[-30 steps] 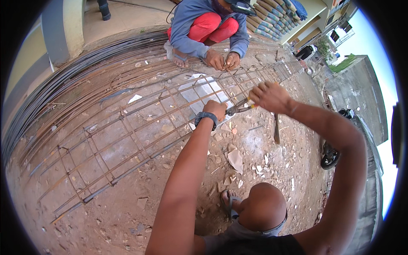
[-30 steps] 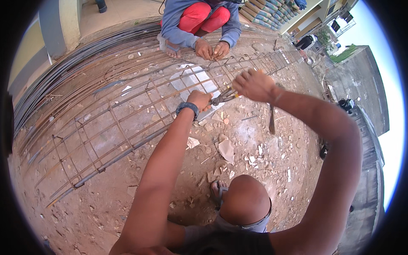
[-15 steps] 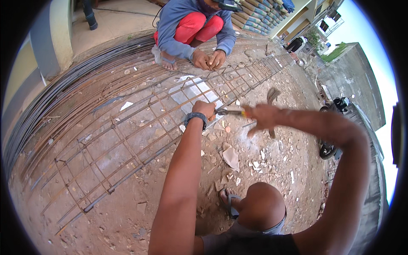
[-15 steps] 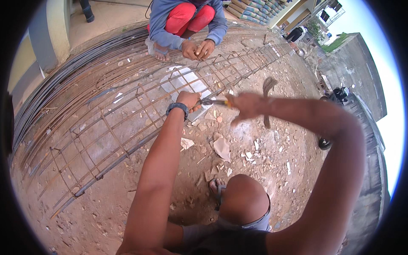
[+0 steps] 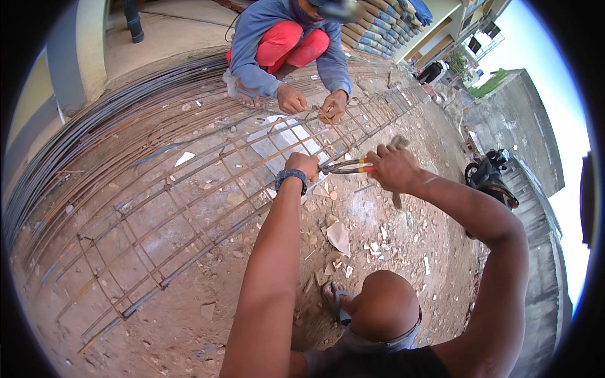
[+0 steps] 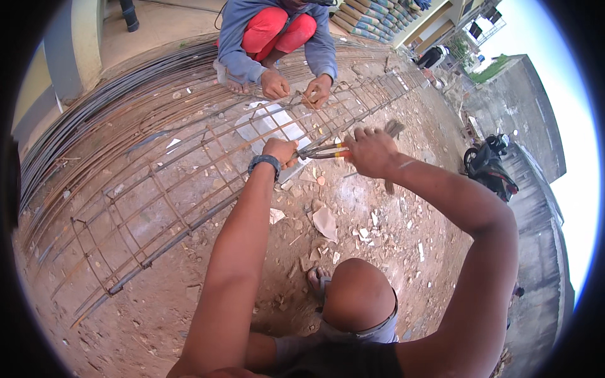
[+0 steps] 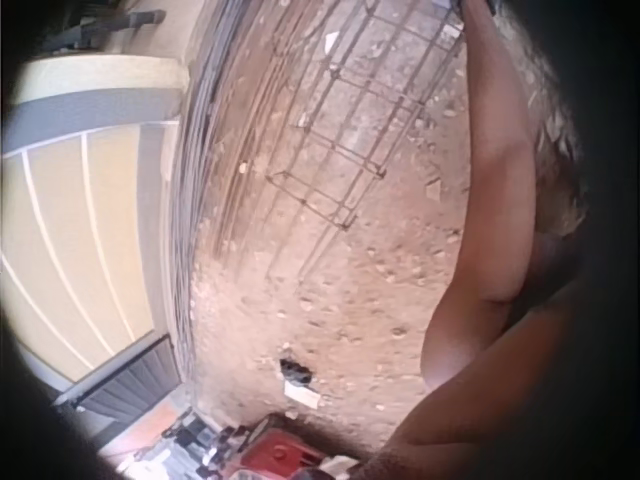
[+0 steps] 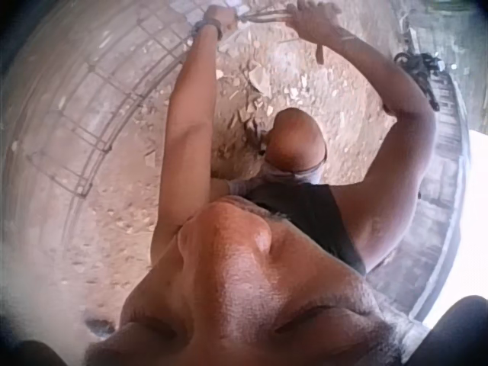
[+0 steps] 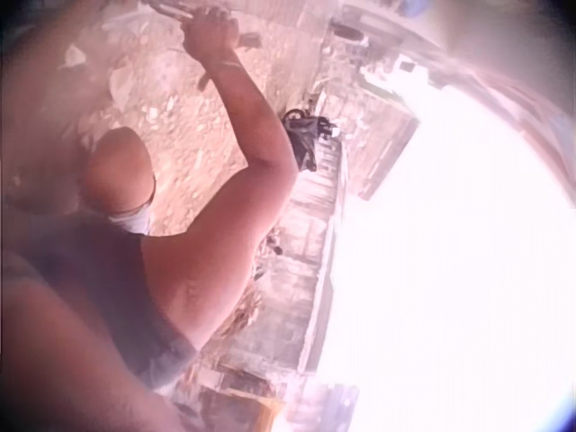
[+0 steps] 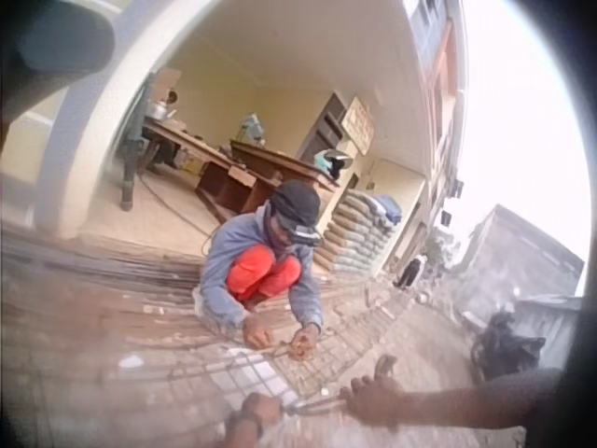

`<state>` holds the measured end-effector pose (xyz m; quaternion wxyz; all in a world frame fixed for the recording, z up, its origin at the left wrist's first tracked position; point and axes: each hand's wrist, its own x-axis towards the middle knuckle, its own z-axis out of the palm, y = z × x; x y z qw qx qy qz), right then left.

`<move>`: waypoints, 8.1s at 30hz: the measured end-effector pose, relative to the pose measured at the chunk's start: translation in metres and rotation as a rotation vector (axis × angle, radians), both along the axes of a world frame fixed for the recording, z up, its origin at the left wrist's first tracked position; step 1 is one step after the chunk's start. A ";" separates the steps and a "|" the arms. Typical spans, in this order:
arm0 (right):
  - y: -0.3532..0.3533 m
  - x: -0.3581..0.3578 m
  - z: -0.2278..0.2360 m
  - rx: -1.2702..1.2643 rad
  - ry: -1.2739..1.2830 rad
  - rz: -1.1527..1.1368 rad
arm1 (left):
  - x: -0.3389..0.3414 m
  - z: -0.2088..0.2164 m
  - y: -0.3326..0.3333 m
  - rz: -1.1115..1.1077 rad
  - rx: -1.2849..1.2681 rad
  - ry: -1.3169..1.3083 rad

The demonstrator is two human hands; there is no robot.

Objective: The person squats on the ground and uses pliers to twist wire ties around the intersections of a rebar mesh. Another person works alongside on a similar section of the mesh.

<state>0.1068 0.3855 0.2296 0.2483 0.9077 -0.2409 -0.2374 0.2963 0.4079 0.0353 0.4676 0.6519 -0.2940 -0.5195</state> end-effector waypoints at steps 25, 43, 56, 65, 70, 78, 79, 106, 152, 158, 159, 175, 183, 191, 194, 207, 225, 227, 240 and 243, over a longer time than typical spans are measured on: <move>0.014 -0.011 -0.008 1.106 -0.191 -1.089 | -0.002 0.004 0.002 0.039 -0.022 0.134; 0.040 -0.005 0.000 0.052 0.067 -0.282 | -0.011 -0.020 -0.018 -0.092 -0.129 -0.385; 0.027 -0.031 -0.032 0.740 -0.165 -1.153 | -0.013 0.016 0.017 0.208 -0.109 -0.339; 0.012 -0.031 -0.050 -0.135 -0.142 -0.180 | 0.008 0.027 0.020 0.219 -0.140 -0.373; -0.005 -0.055 -0.080 0.472 -0.284 -0.586 | 0.017 0.044 0.045 0.292 -0.347 -0.269; -0.004 -0.078 -0.108 1.586 -0.440 -1.174 | 0.056 0.114 0.122 0.446 -0.519 -0.153; -0.015 -0.084 -0.124 1.374 -0.464 -1.024 | 0.057 0.114 0.130 0.420 -0.497 -0.217; 0.000 -0.057 -0.044 0.150 -0.284 -0.112 | 0.030 0.004 0.177 -0.111 0.208 -0.660; 0.085 -0.170 -0.382 0.865 -0.792 -0.697 | -0.005 -0.004 0.163 -0.064 -0.053 -0.819; 0.123 -0.095 -0.378 0.431 -0.861 -0.755 | 0.028 -0.004 0.184 0.018 -0.003 -0.441; 0.120 -0.093 -0.372 0.471 -0.912 -0.807 | 0.027 -0.003 0.183 0.027 -0.005 -0.421; 0.125 -0.065 -0.374 0.619 -0.745 -0.768 | 0.030 -0.002 0.179 0.034 -0.134 -0.672; 0.137 -0.048 -0.368 0.688 -0.953 -0.791 | 0.034 0.003 0.187 0.015 -0.113 -0.600; 0.124 -0.059 -0.371 0.572 -1.062 -0.740 | 0.019 0.008 0.178 0.007 -0.127 -0.557; 0.132 -0.056 -0.357 0.546 -1.259 -0.666 | 0.029 0.010 0.183 0.010 -0.086 -0.509; 0.151 -0.035 -0.243 1.894 -1.363 -1.020 | 0.032 0.018 0.185 0.042 -0.016 -0.511; 0.161 0.044 -0.247 1.774 -1.588 -0.732 | 0.035 0.009 0.201 0.060 -0.074 -0.282; 0.151 0.050 -0.246 1.755 -1.605 -0.676 | 0.033 0.009 0.201 0.038 -0.118 -0.292; 0.108 0.102 -0.139 0.961 -1.112 -0.159 | 0.036 0.014 0.197 -0.083 -0.113 -0.329; 0.123 0.081 -0.167 0.782 -1.413 0.231 | 0.036 0.023 0.197 -0.062 -0.074 -0.156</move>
